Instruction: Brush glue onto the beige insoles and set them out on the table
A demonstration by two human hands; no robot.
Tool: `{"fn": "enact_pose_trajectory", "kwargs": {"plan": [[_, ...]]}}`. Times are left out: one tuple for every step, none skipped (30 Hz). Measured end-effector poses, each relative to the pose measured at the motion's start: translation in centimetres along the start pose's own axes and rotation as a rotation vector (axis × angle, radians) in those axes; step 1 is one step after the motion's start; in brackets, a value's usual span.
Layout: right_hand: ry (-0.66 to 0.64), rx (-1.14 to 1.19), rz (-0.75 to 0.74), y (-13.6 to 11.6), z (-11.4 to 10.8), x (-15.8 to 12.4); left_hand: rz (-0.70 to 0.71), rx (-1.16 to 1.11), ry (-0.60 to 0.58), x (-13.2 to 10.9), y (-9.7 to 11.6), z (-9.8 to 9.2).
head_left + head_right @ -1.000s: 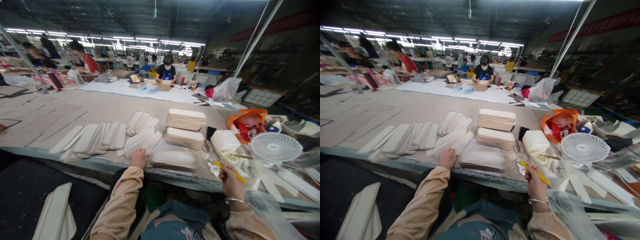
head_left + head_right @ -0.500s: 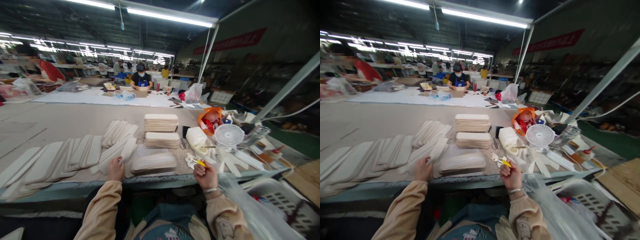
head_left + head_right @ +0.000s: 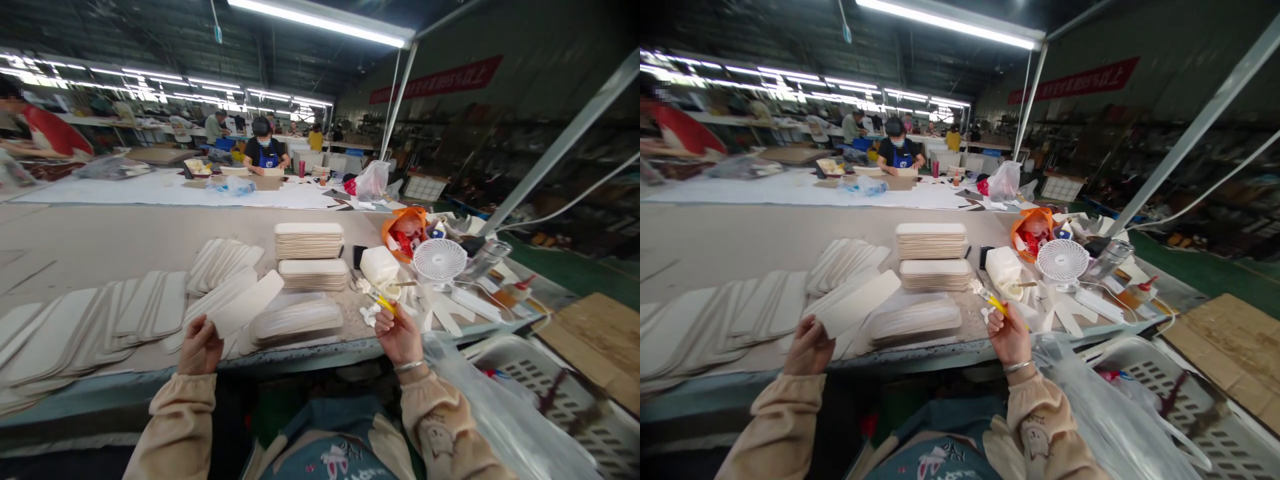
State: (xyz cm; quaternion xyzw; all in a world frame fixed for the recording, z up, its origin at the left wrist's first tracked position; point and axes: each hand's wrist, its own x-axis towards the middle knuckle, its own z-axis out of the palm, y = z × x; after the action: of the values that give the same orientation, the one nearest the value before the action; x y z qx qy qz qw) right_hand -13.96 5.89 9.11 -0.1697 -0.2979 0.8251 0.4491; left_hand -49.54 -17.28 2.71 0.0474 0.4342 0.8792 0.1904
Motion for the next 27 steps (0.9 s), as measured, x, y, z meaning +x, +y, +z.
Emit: {"fn": "enact_pose_trajectory", "kwargs": {"plan": [[0.039, -0.077, -0.030, 0.4, -0.1, 0.2, -0.029, -0.002, -0.023, -0.4, 0.1, 0.2], [0.081, -0.153, -0.062, 0.9, -0.2, 0.4, -0.061, 0.014, -0.061, -0.8, 0.0, 0.6], [0.116, -0.222, -0.091, 1.5, -0.2, 0.6, -0.090, 0.043, -0.105, -1.2, -0.1, 1.0], [0.140, -0.280, -0.112, 2.2, -0.3, 0.7, -0.114, 0.076, -0.149, -1.5, -0.2, 1.4], [0.150, -0.326, -0.126, 3.0, -0.3, 0.8, -0.134, 0.104, -0.186, -1.8, -0.5, 1.8], [0.144, -0.361, -0.133, 3.7, -0.2, 0.8, -0.148, 0.127, -0.213, -2.1, -0.7, 2.2], [0.128, -0.391, -0.138, 4.5, -0.1, 0.8, -0.160, 0.146, -0.231, -2.3, -1.0, 2.6], [0.105, -0.421, -0.142, 5.2, 0.1, 0.7, -0.170, 0.162, -0.247, -2.5, -1.3, 2.9], [0.081, -0.453, -0.142, 5.9, 0.3, 0.7, -0.180, 0.182, -0.267, -2.7, -1.5, 3.2], [0.056, -0.484, -0.137, 6.6, 0.5, 0.6, -0.189, 0.205, -0.290, -2.8, -1.8, 3.4], [0.034, -0.507, -0.126, 7.3, 0.8, 0.6, -0.195, 0.230, -0.311, -2.9, -2.0, 3.6], [0.011, -0.522, -0.112, 7.8, 1.0, 0.6, -0.196, 0.256, -0.329, -3.0, -2.2, 3.7], [-0.006, -0.530, -0.101, 8.4, 1.2, 0.6, -0.191, 0.283, -0.342, -3.1, -2.4, 3.8], [-0.017, -0.540, -0.097, 8.8, 1.3, 0.7, -0.179, 0.309, -0.350, -3.1, -2.6, 3.8], [-0.022, -0.558, -0.103, 9.2, 1.4, 0.8, -0.161, 0.335, -0.352, -3.2, -2.8, 3.9], [-0.026, -0.589, -0.113, 9.4, 1.5, 1.0, -0.139, 0.361, -0.348, -3.1, -3.0, 3.8], [-0.028, -0.628, -0.121, 9.6, 1.4, 1.1, -0.113, 0.386, -0.339, -3.1, -3.1, 3.8], [-0.030, -0.670, -0.120, 9.7, 1.4, 1.3, -0.085, 0.412, -0.327, -3.0, -3.3, 3.7], [-0.029, -0.713, -0.111, 9.7, 1.3, 1.5, -0.058, 0.440, -0.315, -3.0, -3.5, 3.7], [-0.026, -0.758, -0.101, 9.7, 1.1, 1.8, -0.032, 0.470, -0.305, -2.9, -3.6, 3.6], [-0.012, -0.808, -0.099, 9.6, 1.0, 2.0, -0.010, 0.501, -0.299, -2.8, -3.8, 3.5], [0.013, -0.862, -0.110, 9.5, 0.8, 2.3, 0.010, 0.533, -0.297, -2.7, -3.9, 3.4], [0.043, -0.916, -0.134, 9.4, 0.6, 2.6, 0.028, 0.566, -0.295, -2.5, -4.0, 3.3], [0.069, -0.974, -0.160, 9.2, 0.4, 2.9, 0.047, 0.600, -0.288, -2.3, -4.1, 3.1], [0.091, -1.028, -0.183, 9.1, 0.3, 3.2, 0.066, 0.633, -0.271, -2.1, -4.1, 2.9], [0.107, -1.074, -0.199, 9.1, 0.1, 3.5, 0.087, 0.667, -0.243, -1.8, -4.1, 2.7], [0.115, -1.110, -0.207, 9.0, -0.1, 3.8, 0.107, 0.704, -0.207, -1.4, -4.1, 2.5]]}}
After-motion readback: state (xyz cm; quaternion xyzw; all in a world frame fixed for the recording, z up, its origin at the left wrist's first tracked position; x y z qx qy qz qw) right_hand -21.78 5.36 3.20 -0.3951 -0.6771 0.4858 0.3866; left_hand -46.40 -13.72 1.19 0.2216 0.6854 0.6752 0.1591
